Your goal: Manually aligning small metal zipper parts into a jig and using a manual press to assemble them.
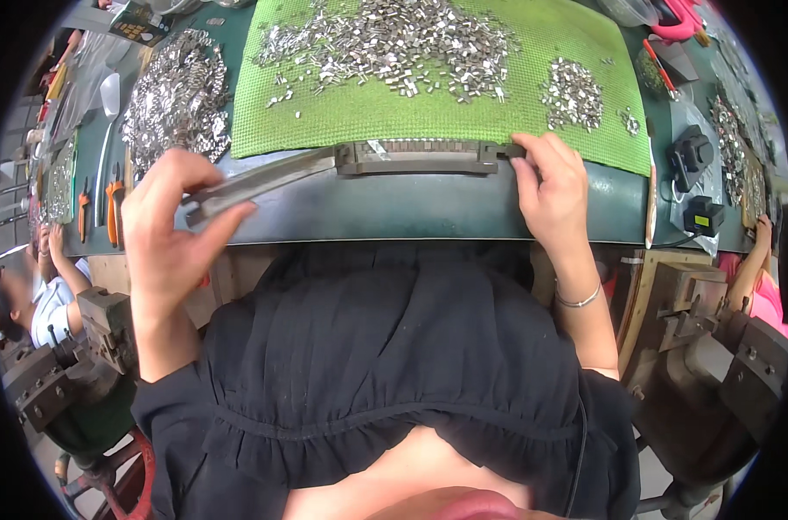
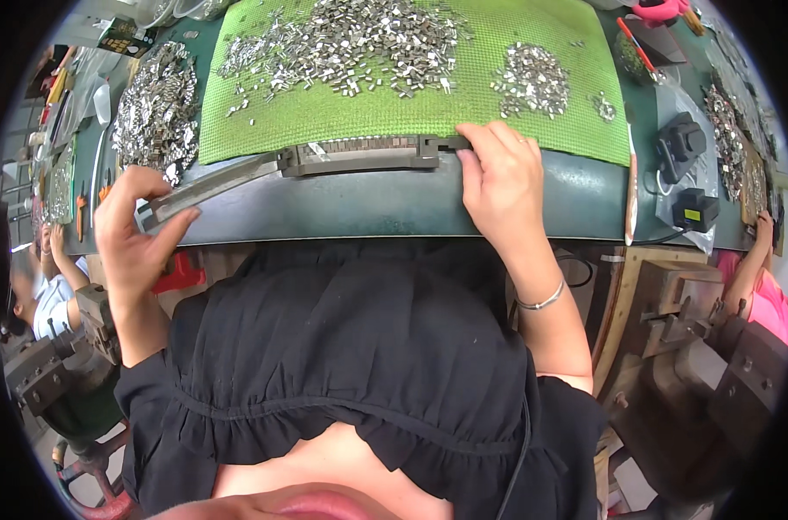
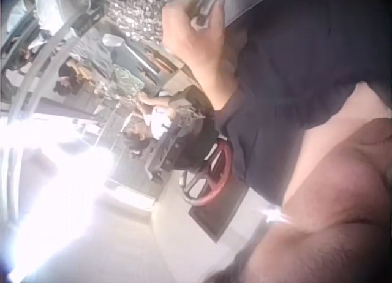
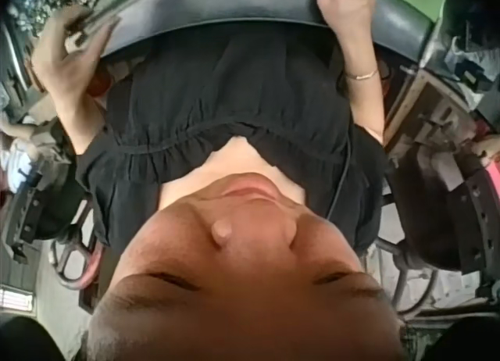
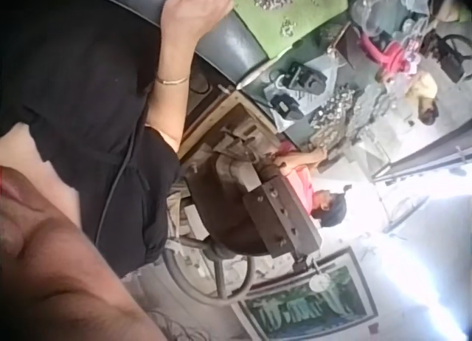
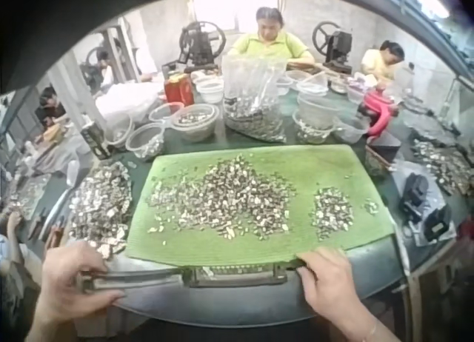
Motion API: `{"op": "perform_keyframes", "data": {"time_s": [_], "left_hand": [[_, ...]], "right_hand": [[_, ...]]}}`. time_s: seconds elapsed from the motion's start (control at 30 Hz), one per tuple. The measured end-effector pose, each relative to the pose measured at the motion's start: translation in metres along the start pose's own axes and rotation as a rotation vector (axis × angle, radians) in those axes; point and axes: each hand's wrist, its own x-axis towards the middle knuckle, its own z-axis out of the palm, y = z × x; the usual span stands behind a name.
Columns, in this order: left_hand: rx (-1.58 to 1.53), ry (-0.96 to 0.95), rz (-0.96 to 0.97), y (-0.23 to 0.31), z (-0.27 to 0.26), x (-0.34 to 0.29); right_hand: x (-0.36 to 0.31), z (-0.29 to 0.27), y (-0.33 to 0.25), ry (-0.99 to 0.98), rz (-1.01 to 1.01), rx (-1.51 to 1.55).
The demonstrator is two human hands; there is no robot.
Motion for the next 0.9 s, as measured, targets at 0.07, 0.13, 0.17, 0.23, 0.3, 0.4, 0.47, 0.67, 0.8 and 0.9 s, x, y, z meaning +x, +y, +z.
{"op": "perform_keyframes", "data": {"time_s": [0.07,0.13,0.17,0.23,0.3,0.4,0.47,0.67,0.8,0.9], "left_hand": [[-0.147,-0.032,0.193,0.033,0.01,0.031],[-0.279,-0.08,0.375,0.055,0.049,0.073],[-0.261,-0.06,0.422,0.064,0.072,0.084],[-0.13,-0.153,0.402,0.07,0.123,0.092],[0.097,-0.145,0.349,0.073,0.148,0.084],[0.127,-0.218,0.259,0.06,0.139,0.078],[0.126,-0.252,0.186,0.052,0.139,0.066],[-0.032,-0.119,0.253,0.056,0.137,0.039],[0.056,-0.146,0.231,0.053,0.143,0.043],[0.061,-0.123,0.229,0.054,0.144,0.048]], "right_hand": [[-0.001,-0.002,-0.001,0.009,0.002,-0.008],[-0.001,-0.005,-0.001,0.024,0.014,-0.019],[-0.001,-0.006,-0.003,0.018,0.001,-0.013],[0.001,-0.002,-0.003,0.017,-0.031,0.034],[0.002,-0.003,-0.003,-0.001,-0.044,0.103],[0.001,-0.009,-0.007,0.013,-0.103,0.191],[0.016,-0.019,-0.015,-0.155,-0.105,0.347],[0.102,-0.012,0.054,0.011,-0.134,0.062],[0.148,0.024,0.076,-0.013,-0.278,0.073],[0.161,0.039,0.09,-0.144,-0.326,-0.034]]}}
